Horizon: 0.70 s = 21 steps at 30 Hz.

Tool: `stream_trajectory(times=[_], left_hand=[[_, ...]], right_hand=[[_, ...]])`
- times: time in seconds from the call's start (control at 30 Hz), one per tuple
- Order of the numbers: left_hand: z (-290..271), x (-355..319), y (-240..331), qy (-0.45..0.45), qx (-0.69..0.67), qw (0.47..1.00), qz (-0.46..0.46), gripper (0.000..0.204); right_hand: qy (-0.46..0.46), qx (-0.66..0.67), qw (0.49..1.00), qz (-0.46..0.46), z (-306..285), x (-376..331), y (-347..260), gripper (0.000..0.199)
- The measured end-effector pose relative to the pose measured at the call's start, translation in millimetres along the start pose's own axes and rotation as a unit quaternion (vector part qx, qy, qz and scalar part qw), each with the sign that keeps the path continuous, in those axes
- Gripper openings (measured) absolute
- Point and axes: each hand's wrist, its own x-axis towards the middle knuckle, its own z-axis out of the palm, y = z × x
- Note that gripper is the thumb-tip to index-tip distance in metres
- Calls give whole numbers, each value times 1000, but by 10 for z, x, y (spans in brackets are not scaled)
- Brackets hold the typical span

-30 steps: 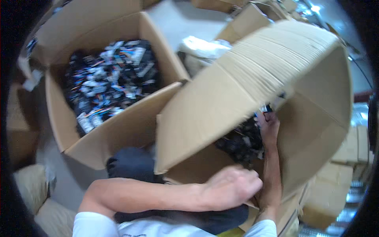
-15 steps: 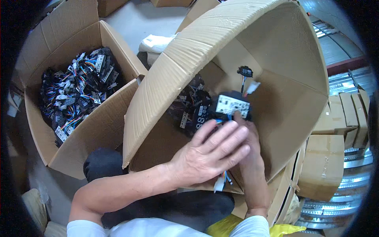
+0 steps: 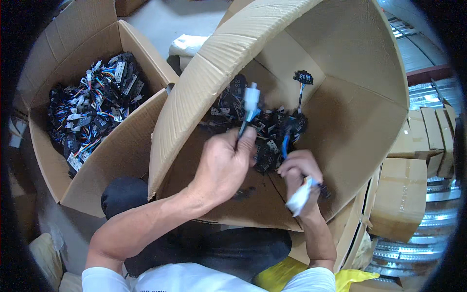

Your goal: The person gathers digital display wire harnesses from a cardboard box and transfers them into another box by hand. The person then moves cardboard boxes and sorts through wire harnesses inside another box.

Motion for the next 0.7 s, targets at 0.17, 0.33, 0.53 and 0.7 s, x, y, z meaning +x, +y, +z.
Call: stream_trajectory(times=[0.17, 0.33, 0.53, 0.7], left_hand=[[57, -111, -55, -45, -25, 998, -20, 43], [105, -40, -286, -113, -38, 986, -115, 51], [106, -46, -270, -103, -131, 963, -210, 49], [116, -73, -361, -111, 13, 973, 200, 46]], right_hand=[[36, 66, 991, 109, 105, -35, -167, 20], [-115, 30, 991, -65, 216, -18, -278, 19], [-74, -14, 997, 10, 161, 104, -81, 6], [-310, -36, 924, 222, 129, -17, -15, 14]])
